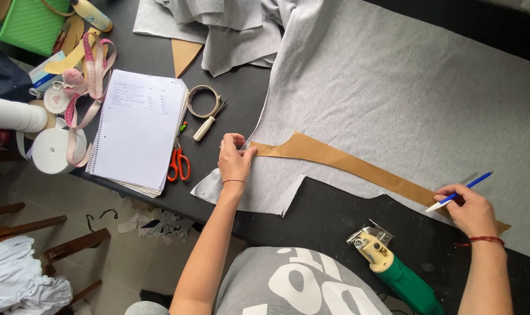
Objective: The person uses an electric rotary cutter to cut a large piece of gray fabric on a black table. They then use a cardboard pattern and a blue pen to trace a shape onto the fabric before cutting it out with the rotary cutter. Finally, they fold the cut fabric pieces.
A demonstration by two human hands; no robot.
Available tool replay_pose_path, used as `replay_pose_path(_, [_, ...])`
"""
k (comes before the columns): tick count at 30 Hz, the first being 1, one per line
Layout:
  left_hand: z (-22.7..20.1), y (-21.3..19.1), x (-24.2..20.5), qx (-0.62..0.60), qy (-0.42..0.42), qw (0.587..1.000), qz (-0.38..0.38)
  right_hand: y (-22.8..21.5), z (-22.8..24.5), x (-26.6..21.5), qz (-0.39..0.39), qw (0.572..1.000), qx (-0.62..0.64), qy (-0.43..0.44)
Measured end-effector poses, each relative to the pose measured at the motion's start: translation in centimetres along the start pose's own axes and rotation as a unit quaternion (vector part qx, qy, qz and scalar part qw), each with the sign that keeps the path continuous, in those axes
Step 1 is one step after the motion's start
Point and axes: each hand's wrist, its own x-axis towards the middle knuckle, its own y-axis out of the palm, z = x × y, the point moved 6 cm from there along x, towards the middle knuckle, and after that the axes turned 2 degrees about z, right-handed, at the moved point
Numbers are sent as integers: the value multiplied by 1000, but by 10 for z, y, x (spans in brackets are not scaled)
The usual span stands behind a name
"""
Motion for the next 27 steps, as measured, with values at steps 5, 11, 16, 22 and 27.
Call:
replay_pose_path(5, [-2, -1, -5, 47, 43, 997, -41, -1, 3, -1, 13, 1000, -2, 6])
replay_pose_path(11, [-5, 6, -8, 92, 106, 989, -56, 2, -3, 4, 0, 1000, -8, 9])
replay_pose_path(16, [-4, 12, -10, 100, 126, 985, -54, -4, 7, 0, 5, 1000, 7, 9])
replay_pose_path(22, [-3, 14, -11, 91, 139, 984, -62, -4, -1, 1, 13, 1000, 15, 1])
replay_pose_path(27, [-6, 12, -11, 97, 144, 983, -57, 4, -12, 7, -3, 999, 17, -27])
